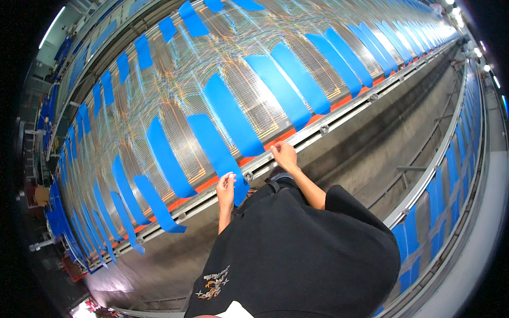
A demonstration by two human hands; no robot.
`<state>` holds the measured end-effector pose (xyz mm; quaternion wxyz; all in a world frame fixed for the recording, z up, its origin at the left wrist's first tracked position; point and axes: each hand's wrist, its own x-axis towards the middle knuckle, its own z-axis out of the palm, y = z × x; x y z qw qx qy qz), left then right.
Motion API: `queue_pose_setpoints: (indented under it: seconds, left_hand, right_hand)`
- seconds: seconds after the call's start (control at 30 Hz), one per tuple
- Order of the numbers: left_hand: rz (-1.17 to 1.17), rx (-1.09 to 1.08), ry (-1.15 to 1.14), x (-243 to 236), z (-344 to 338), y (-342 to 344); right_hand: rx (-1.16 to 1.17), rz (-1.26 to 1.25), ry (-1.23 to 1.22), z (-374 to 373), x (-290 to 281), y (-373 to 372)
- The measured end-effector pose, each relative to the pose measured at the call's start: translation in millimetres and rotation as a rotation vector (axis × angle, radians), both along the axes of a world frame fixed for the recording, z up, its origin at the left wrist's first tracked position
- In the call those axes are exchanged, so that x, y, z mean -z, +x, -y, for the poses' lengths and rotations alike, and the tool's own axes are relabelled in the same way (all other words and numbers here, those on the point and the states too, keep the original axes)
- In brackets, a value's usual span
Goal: The person repeatedly places blue rectangular panels onto a curved metal grid structure. They align each panel with existing ones and press it into place by hand. The task continues with multiple panels being installed in sequence.
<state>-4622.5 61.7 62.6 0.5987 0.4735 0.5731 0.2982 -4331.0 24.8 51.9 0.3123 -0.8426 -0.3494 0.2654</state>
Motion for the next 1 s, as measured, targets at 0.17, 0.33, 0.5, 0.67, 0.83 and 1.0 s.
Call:
queue_pose_setpoints:
  seconds: [0.17, 0.33, 0.5, 0.67, 0.83, 1.0]
  left_hand:
    - [0.008, 0.172, -0.041, 1, -39, 97]
    - [-0.01, 0.203, -0.038, 31, -94, 211]
    - [-0.008, 0.201, -0.091, 26, -136, 311]
    - [-0.307, 0.248, 0.081, -5, -172, 384]
    - [-0.365, 0.222, 0.082, 21, -194, 412]
    - [-0.278, 0.044, -0.039, 34, -218, 421]
  right_hand:
    - [0.186, 0.073, 0.035, -2, 1, 101]
    - [0.267, -0.04, 0.036, -20, -5, 192]
    - [0.302, -0.147, -0.021, -33, 11, 266]
    - [0.354, -0.228, -0.007, -46, 38, 328]
    - [0.485, -0.492, -0.034, -50, 61, 371]
    - [0.613, -0.575, -0.105, -63, 59, 386]
